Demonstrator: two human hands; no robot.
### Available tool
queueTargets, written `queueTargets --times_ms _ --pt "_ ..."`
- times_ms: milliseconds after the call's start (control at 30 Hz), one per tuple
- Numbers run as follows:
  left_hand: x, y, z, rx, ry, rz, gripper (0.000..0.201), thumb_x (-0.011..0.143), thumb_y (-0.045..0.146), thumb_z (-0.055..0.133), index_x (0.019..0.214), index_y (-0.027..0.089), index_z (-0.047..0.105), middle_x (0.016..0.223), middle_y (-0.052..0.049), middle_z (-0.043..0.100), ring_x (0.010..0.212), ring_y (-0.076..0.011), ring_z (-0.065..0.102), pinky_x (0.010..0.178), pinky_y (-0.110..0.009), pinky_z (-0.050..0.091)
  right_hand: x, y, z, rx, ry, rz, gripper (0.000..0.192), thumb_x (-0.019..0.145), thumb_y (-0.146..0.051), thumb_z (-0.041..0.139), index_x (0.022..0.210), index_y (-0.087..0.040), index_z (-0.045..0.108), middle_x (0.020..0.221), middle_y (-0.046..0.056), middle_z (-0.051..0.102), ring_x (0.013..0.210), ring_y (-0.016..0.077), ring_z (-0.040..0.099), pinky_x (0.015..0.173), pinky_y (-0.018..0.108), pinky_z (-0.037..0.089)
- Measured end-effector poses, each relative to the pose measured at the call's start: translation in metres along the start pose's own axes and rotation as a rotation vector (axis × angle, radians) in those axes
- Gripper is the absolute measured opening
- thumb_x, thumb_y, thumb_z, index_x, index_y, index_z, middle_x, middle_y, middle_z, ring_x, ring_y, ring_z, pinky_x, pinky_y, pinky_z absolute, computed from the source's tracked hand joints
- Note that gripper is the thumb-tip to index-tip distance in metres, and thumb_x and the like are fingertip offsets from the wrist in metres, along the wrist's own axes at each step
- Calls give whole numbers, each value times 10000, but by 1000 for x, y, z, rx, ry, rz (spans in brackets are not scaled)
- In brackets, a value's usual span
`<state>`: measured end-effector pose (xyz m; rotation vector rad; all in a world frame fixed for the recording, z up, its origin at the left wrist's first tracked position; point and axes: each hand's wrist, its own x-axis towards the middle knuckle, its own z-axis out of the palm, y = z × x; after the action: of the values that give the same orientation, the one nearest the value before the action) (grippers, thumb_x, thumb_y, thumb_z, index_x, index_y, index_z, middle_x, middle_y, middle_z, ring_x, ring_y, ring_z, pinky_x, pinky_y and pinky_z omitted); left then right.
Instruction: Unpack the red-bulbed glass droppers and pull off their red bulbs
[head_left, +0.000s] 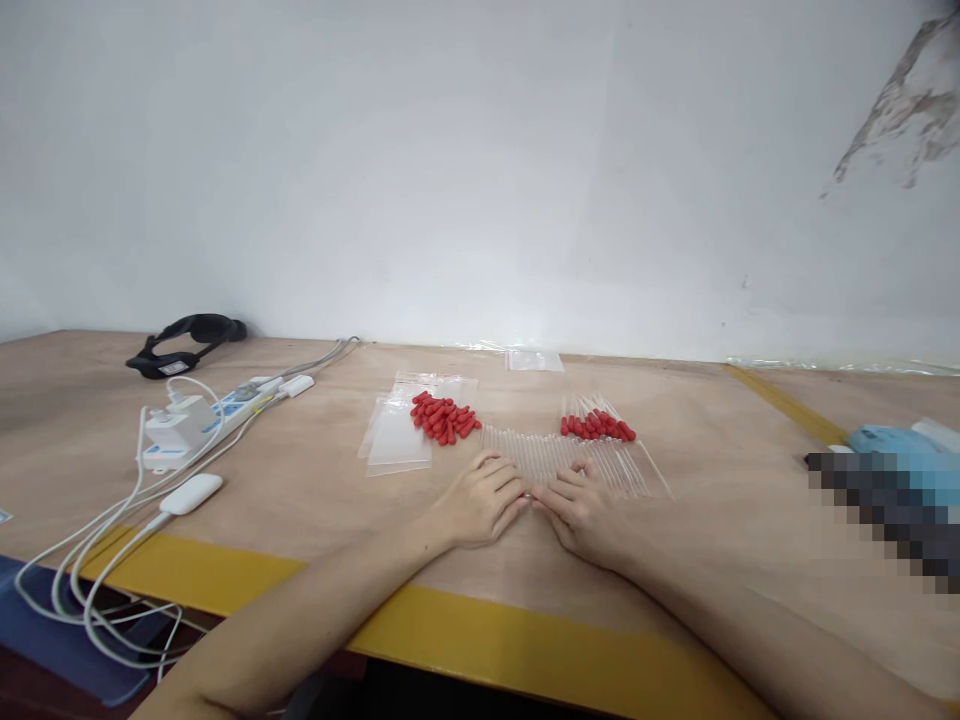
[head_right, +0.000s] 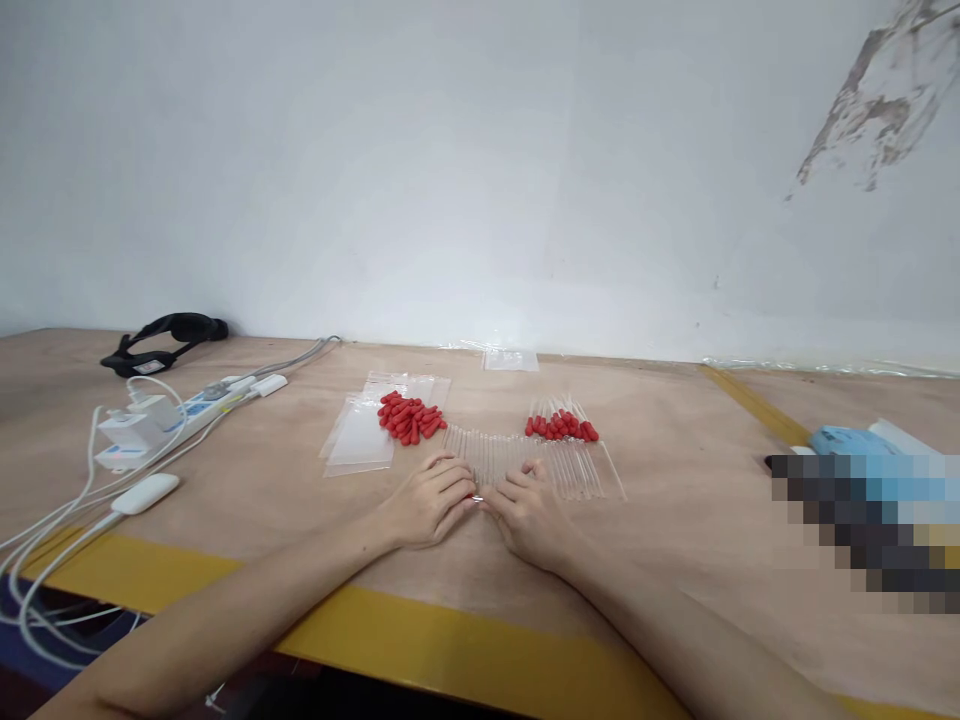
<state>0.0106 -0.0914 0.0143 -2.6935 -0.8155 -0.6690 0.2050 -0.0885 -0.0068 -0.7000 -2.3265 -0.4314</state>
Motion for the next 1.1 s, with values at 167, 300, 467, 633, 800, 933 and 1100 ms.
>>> queueTargets --times_ms 167,300,467,633,800,933,1100 --pt "-3 -1 1 0 -54 3 247 885 253 317 827 157 537 823 -54 587 845 -160 526 918 -383 322 -1 2 -4 -63 31 -84 195 863 -152 389 832 -160 581 579 -7 515 619 110 409 686 301 244" --pt "-4 -3 -1 -16 -67 5 251 888 251 305 820 160 529 801 -49 575 818 -157 516 907 -379 324 -4 8 -7 -113 34 -181 251 855 -83 338 912 -139 575 620 11 538 629 118 408 692 315 264" --pt "-3 0 -2 -38 -91 14 248 889 248 297 817 159 517 796 -49 557 799 -156 502 892 -362 331 -7 12 -12 -112 54 -271 253 853 -89 370 1015 -140 557 663 14 565 652 129 431 698 322 295" --pt "-11 -1 -3 -64 -101 -31 245 889 236 292 788 157 500 774 -49 535 779 -163 474 832 -347 360 -15 22 -21 -81 55 -287 290 861 -97 360 1091 -146 530 668 15 567 654 121 472 639 291 316" --pt "-27 -35 -21 -77 40 -340 262 898 249 279 795 157 502 778 -50 525 755 -164 469 736 -314 395 -22 48 -25 -63 206 144 237 827 -151 456 1032 -167 575 679 19 571 675 126 513 663 285 360" --pt "-17 -84 -40 -58 174 -632 248 873 292 356 841 170 571 860 -51 552 860 -163 515 791 -280 409 -23 66 -15 -47 150 362 275 816 -169 403 1010 -140 596 711 55 547 675 152 526 630 287 421" --pt "13 -149 -45 24 -81 -989 242 802 314 459 933 165 598 860 -49 626 767 -159 582 669 -244 439 -31 80 -7 -41 70 469 283 742 -112 382 905 -110 613 776 93 551 702 174 547 630 297 459"
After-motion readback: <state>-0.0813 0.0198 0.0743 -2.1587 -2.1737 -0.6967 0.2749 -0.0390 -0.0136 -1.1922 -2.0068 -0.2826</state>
